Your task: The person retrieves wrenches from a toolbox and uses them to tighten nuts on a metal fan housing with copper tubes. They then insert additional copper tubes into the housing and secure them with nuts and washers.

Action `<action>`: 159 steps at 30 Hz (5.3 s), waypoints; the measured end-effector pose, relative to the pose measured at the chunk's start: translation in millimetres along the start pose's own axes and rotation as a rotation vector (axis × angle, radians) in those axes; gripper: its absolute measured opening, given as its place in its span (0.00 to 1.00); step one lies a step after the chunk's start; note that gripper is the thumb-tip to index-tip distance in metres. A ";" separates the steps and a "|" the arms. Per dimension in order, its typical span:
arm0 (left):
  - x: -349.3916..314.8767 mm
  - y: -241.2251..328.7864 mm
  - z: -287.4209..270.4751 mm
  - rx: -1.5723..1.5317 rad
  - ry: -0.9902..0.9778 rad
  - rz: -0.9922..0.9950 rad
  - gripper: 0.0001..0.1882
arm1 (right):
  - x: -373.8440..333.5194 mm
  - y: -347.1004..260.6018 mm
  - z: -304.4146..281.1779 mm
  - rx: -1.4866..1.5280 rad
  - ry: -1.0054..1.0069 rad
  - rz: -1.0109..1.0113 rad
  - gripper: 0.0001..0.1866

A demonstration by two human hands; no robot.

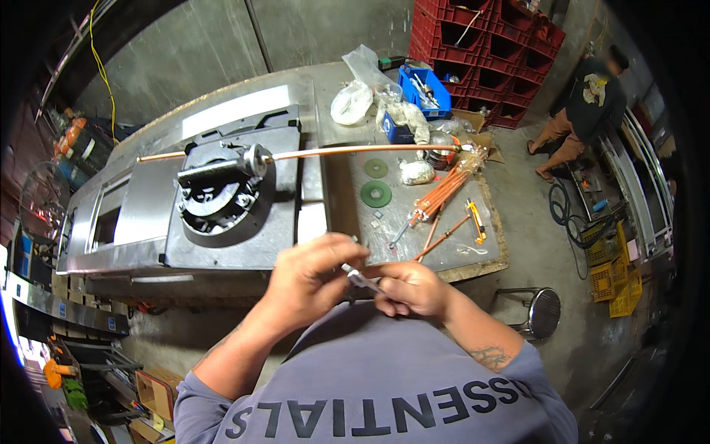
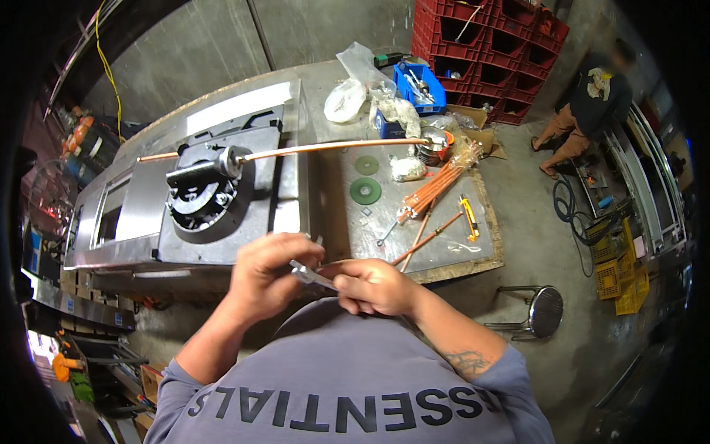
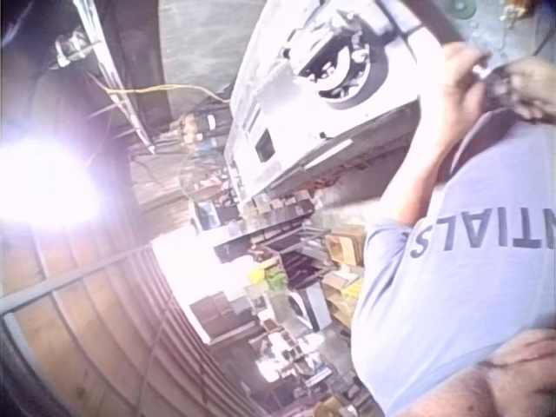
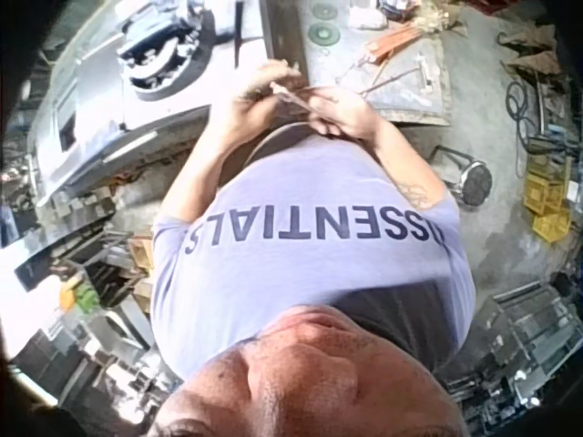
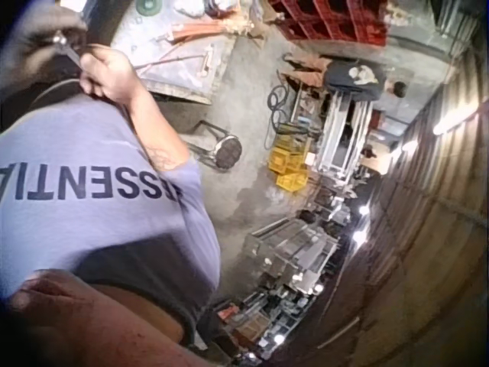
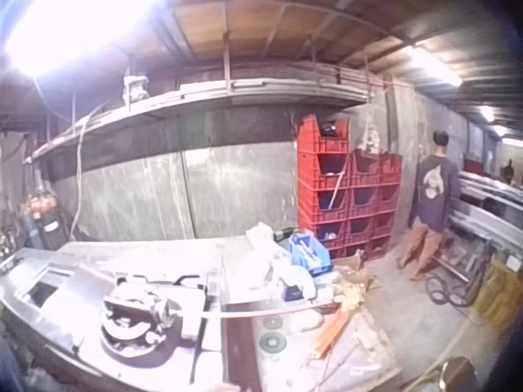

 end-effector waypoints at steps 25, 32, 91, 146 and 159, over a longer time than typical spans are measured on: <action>133.2 -79.4 -186.8 0.160 0.272 -0.022 0.11 | -11.9 -105.3 -29.5 -0.266 0.687 -0.566 0.20; 118.1 -139.4 -164.3 -0.330 0.049 -0.307 0.18 | 28.6 -162.9 -30.9 -0.665 0.618 -0.500 0.21; 128.7 -158.9 -140.9 -0.657 -0.174 -0.277 0.17 | 124.2 -137.4 38.9 -1.275 0.911 -0.915 0.14; 133.8 -153.2 -147.3 -0.689 -0.124 -0.275 0.25 | 123.8 -216.5 -22.0 -0.766 0.805 -0.388 0.12; 133.7 -141.2 -140.1 -0.695 -0.123 -0.197 0.27 | 134.8 -110.7 40.8 -1.259 0.919 -0.913 0.18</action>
Point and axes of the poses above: each hand's wrist, its own x-axis towards the middle knuckle, its own z-axis out of the palm, y = z × x, the point moved 10 cm from there along x, towards the middle knuckle, and after that the axes turned 8 degrees about -x, right-handed, at the moved point
